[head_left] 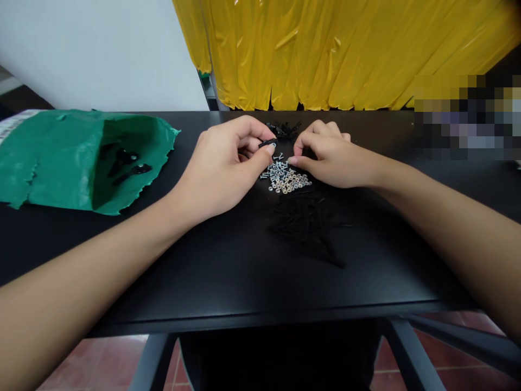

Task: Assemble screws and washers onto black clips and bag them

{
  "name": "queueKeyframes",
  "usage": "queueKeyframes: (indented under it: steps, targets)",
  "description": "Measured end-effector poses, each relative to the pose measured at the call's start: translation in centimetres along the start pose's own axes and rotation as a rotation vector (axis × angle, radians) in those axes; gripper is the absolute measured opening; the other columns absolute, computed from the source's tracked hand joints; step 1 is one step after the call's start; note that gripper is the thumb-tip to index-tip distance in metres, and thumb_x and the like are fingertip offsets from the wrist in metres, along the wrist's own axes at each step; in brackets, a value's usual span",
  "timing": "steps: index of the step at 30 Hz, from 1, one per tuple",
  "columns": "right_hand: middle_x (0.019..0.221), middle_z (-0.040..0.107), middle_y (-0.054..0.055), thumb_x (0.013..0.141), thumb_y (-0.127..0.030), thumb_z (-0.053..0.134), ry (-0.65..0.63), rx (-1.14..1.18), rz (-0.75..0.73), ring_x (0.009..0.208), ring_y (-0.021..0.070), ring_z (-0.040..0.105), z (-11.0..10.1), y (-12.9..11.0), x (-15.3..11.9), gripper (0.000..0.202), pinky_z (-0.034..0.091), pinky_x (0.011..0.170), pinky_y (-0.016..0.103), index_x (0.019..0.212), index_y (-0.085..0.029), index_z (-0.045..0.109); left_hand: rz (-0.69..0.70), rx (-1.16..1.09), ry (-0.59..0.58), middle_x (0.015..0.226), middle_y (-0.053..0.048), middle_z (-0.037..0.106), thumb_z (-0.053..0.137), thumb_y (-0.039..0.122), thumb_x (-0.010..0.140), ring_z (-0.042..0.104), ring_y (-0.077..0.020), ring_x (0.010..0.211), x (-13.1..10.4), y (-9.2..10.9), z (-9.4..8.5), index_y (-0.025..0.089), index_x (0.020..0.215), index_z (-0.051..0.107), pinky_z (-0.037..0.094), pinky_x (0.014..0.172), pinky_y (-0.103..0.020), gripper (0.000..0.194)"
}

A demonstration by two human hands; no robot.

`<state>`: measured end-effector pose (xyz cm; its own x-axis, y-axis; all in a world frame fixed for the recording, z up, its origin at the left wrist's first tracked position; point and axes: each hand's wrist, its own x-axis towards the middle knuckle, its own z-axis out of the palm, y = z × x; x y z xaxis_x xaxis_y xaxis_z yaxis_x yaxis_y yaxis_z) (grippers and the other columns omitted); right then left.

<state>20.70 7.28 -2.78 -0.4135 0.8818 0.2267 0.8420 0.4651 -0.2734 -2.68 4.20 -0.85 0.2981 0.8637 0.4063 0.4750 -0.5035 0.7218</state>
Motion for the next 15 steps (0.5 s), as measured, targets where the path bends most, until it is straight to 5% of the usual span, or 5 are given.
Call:
queueKeyframes:
  steps: [7, 15]
  targets:
    - [0.113, 0.06, 0.012, 0.1, -0.039, 0.054, 0.012, 0.007, 0.0, 0.119, 0.0401, 0.051, 0.37, -0.18, 0.11, 0.018, 0.038, 0.099, 0.065, 0.094, -0.025, 0.064, 0.01, 0.033, -0.025, 0.084, -0.003, 0.074, 0.066, 0.029, 0.093, 0.073, -0.0197, 0.081, -0.13, 0.05, -0.05, 0.021, 0.103, 0.072, 0.058, 0.076, -0.032, 0.015]
    - [0.098, 0.068, 0.009, 0.099, -0.038, 0.055, 0.129, 0.151, 0.035, 0.107, 0.0334, 0.06, -0.61, -0.28, 0.63, 0.017, 0.044, 0.096, 0.053, 0.093, -0.024, 0.06, 0.033, 0.032, -0.03, 0.086, -0.002, 0.075, 0.066, 0.028, 0.094, 0.071, -0.02, 0.08, -0.24, 0.05, -0.14, 0.023, 0.103, 0.07, 0.056, 0.075, -0.034, 0.011]
